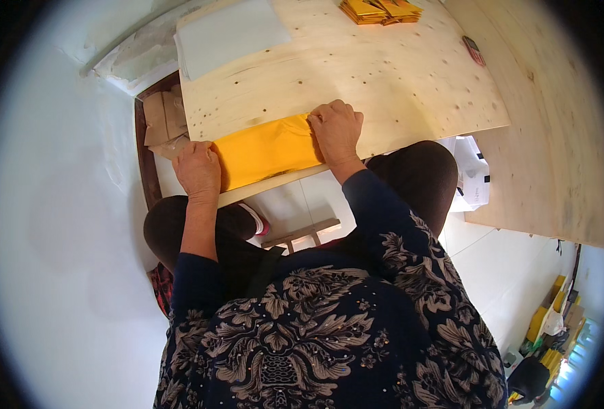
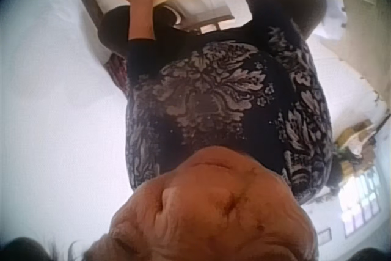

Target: The person folds a gold-colored sheet of paper on a wooden table. They repeatedly fold the sheet in half, press the creases, and then fold it into a triangular shape.

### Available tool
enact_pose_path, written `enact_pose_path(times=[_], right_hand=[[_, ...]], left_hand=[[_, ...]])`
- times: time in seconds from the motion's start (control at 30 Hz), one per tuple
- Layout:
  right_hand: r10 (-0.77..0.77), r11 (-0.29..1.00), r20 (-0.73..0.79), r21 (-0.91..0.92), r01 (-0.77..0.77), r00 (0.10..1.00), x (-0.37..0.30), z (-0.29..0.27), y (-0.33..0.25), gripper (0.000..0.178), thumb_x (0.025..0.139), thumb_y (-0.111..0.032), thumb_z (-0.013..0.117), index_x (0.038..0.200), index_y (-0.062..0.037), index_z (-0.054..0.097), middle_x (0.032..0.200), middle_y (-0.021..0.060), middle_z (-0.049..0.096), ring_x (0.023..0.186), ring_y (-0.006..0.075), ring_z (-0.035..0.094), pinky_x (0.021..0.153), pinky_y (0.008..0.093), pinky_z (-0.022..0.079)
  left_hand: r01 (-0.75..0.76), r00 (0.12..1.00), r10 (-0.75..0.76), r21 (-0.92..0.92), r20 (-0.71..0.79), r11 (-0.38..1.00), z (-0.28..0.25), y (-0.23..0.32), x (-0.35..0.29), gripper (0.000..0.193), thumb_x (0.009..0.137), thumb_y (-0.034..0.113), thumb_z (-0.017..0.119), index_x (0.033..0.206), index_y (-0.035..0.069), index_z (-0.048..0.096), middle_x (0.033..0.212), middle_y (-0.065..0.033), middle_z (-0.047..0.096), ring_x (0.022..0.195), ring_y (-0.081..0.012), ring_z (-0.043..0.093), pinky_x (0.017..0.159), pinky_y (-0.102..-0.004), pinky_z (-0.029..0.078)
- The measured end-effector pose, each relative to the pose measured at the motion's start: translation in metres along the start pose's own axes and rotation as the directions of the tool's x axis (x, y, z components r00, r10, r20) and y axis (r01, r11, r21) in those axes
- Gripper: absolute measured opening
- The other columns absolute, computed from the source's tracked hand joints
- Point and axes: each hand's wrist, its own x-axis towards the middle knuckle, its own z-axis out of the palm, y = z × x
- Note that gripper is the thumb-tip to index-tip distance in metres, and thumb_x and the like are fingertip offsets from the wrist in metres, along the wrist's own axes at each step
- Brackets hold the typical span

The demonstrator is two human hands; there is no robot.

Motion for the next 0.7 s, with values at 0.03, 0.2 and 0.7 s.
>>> enact_pose_path(times=[0.03, 0.2, 0.7], right_hand=[[-0.027, 0.999, 0.024, -0.036, 0.028, 0.999, 0.002, -0.001, 0.0, 0.009, 0.08, -0.024, 0.068, 0.079, -0.0161, 0.072, 0.087, -0.0003, 0.064, 0.093, 0.0225, 0.06, 0.086, 0.0426, 0.041], [-0.168, 0.962, 0.124, -0.197, 0.19, 0.978, 0.009, -0.003, 0.001, 0.011, 0.083, -0.025, 0.066, 0.082, -0.0155, 0.073, 0.102, 0.0014, 0.066, 0.113, 0.0243, 0.054, 0.103, 0.0462, 0.032], [-0.271, 0.935, 0.198, -0.176, 0.306, 0.942, -0.042, -0.006, 0.014, 0.065, 0.091, -0.05, 0.056, 0.139, -0.0057, 0.05, 0.15, 0.0179, 0.038, 0.142, 0.0386, 0.028, 0.116, 0.0575, 0.015]], left_hand=[[-0.029, 1.0, 0.03, 0.012, -0.007, 0.999, -0.003, 0.003, -0.001, 0.014, 0.081, 0.02, 0.066, 0.09, 0.01, 0.069, 0.092, -0.0038, 0.062, 0.091, -0.0242, 0.057, 0.081, -0.0407, 0.04], [0.014, 0.999, -0.014, 0.008, 0.046, 1.0, -0.01, 0.018, -0.019, 0.028, 0.087, 0.024, 0.064, 0.108, 0.007, 0.068, 0.11, -0.009, 0.061, 0.107, -0.0254, 0.055, 0.09, -0.0421, 0.04], [0.076, 0.938, -0.143, 0.213, 0.316, 0.974, -0.029, 0.027, -0.027, 0.062, 0.096, 0.038, 0.052, 0.145, 0.003, 0.04, 0.155, -0.0131, 0.033, 0.145, -0.0305, 0.027, 0.117, -0.0555, 0.014]])
